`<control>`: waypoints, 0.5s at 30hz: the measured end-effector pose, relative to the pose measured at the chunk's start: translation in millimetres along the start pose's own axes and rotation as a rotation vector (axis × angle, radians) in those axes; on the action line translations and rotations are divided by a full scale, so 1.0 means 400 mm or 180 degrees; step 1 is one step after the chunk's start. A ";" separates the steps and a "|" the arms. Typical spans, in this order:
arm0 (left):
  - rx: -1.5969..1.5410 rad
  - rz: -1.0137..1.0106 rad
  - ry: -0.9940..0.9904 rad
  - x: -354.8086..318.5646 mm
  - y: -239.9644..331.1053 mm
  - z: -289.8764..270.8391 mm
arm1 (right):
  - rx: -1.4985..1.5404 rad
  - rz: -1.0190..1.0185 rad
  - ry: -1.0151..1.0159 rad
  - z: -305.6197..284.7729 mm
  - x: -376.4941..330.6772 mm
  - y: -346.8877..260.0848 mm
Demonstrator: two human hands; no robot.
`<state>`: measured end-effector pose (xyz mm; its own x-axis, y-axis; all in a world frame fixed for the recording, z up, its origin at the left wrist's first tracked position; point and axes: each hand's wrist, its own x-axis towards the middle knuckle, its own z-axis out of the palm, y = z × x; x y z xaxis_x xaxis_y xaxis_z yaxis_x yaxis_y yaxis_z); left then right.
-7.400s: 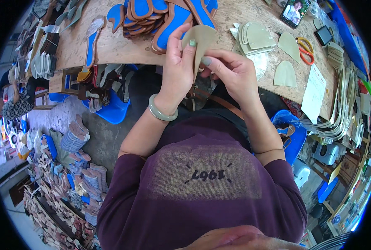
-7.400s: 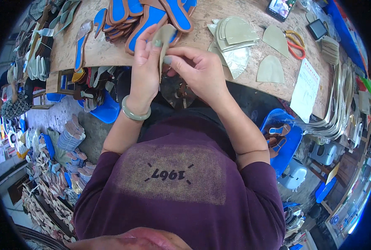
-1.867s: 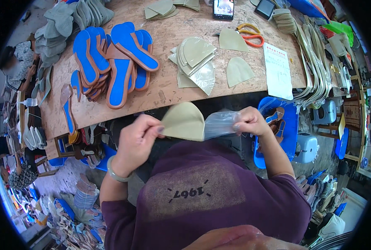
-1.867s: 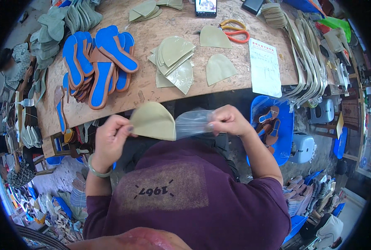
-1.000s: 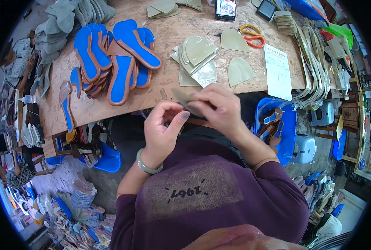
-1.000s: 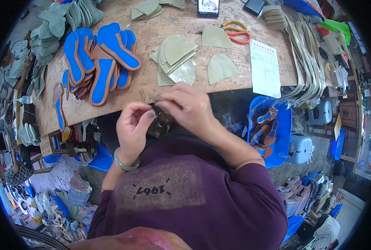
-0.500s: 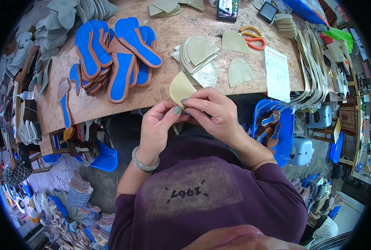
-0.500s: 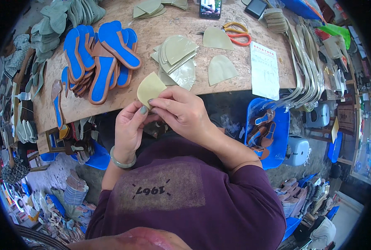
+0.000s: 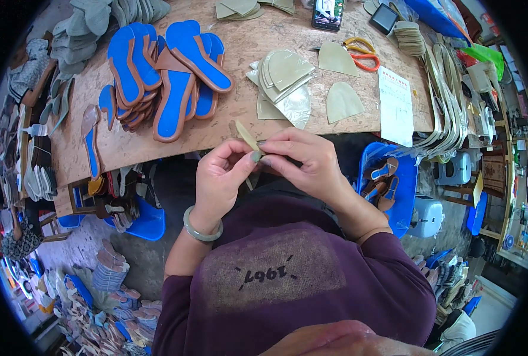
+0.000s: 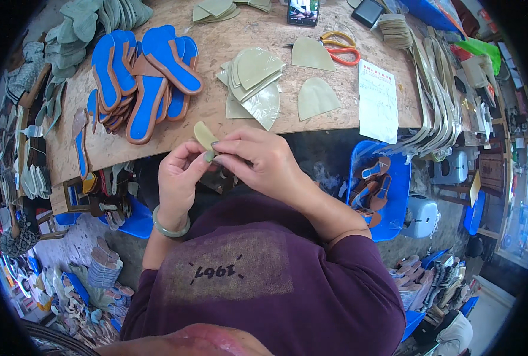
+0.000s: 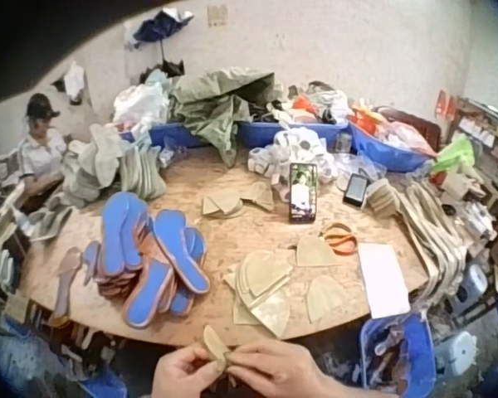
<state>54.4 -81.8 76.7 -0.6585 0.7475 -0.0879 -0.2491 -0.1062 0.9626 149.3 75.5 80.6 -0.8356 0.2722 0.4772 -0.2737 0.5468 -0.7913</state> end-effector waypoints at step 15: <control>0.0705 0.0324 0.0027 0.083 -0.015 0.037 | 0.0435 0.0720 0.0154 -0.032 0.013 0.044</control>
<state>44.5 -46.5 71.9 -0.6784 0.7346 0.0113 -0.0199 -0.0337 0.9992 146.2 96.8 74.0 -0.8600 0.4147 0.2975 -0.1471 0.3567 -0.9226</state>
